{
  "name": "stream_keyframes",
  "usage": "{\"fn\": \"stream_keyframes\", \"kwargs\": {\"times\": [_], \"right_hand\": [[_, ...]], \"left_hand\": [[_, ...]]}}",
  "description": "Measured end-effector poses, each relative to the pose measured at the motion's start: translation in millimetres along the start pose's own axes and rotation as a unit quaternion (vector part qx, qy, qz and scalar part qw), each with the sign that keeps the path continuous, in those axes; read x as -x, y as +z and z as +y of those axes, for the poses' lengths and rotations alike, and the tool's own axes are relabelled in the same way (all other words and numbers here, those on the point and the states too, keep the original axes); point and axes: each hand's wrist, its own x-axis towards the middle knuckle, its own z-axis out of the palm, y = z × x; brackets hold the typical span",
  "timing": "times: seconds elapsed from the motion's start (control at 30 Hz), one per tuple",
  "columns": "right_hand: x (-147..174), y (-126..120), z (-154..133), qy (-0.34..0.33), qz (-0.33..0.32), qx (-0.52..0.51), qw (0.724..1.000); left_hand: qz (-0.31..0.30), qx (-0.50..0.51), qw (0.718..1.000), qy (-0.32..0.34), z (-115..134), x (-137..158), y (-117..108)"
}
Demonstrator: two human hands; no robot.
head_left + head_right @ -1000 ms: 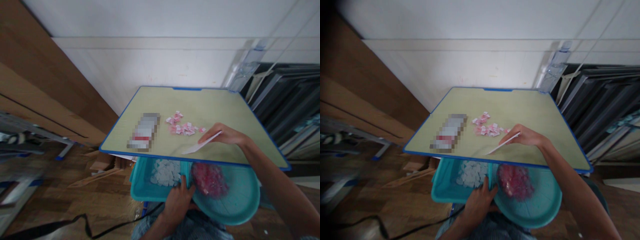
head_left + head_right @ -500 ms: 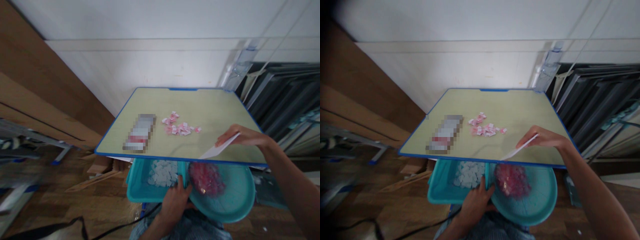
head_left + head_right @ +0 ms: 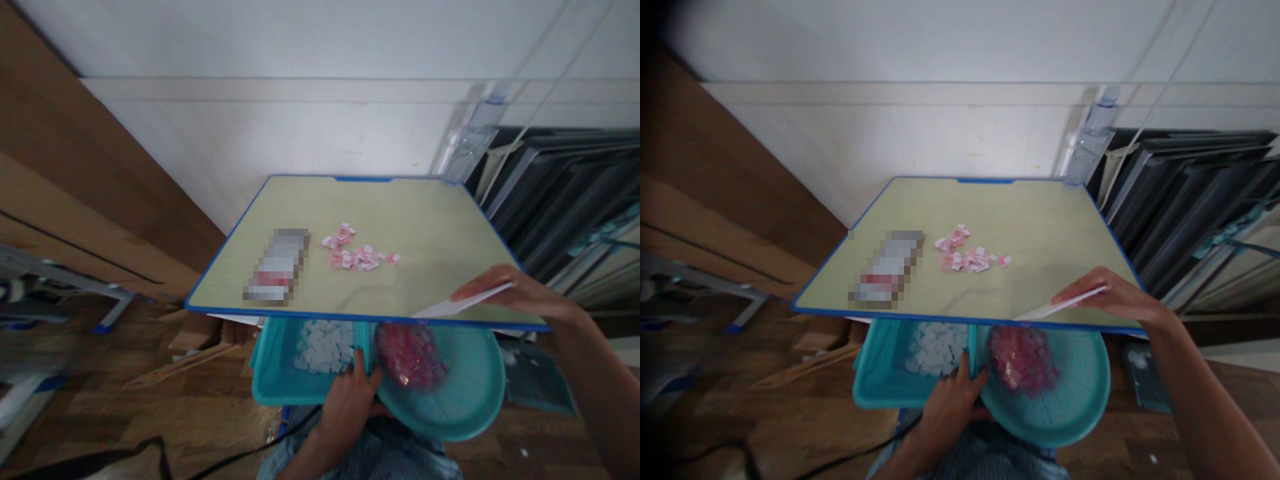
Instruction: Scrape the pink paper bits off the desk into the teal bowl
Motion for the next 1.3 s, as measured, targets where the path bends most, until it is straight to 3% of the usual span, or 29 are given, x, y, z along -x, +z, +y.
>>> {"fn": "stream_keyframes", "kwargs": {"times": [0.17,0.5,0.8,0.9,1.07,1.13,1.3], "right_hand": [[11.8,-0.2,5.9,0.021,0.016,0.008,1.000],[18.4,8.9,-10.2,0.024,0.004,0.010,1.000],[27.7,8.3,-22.9,-0.005,-0.063,0.029,0.998],[24.2,6.6,-26.5,-0.023,-0.014,0.061,0.998],[-14.6,9.5,-24.2,-0.040,0.206,0.140,0.968],[-33.3,11.3,-20.1,-0.046,0.259,0.148,0.953],[-47.4,7.8,-11.3,-0.034,0.255,0.160,0.953]], "left_hand": [[-0.004,0.003,1.000,0.002,-0.3,-0.1,-0.6],[0.015,-0.007,1.000,0.001,0.5,0.2,1.0],[0.017,-0.006,1.000,0.007,-0.8,-0.8,4.7],[0.019,-0.005,1.000,0.008,-0.8,-1.1,6.2],[0.030,-0.005,0.999,0.011,-1.1,-1.8,9.4],[0.032,-0.002,0.999,0.010,-1.2,-1.9,9.6],[0.017,0.003,1.000,0.009,-0.9,-1.9,7.6]]}}
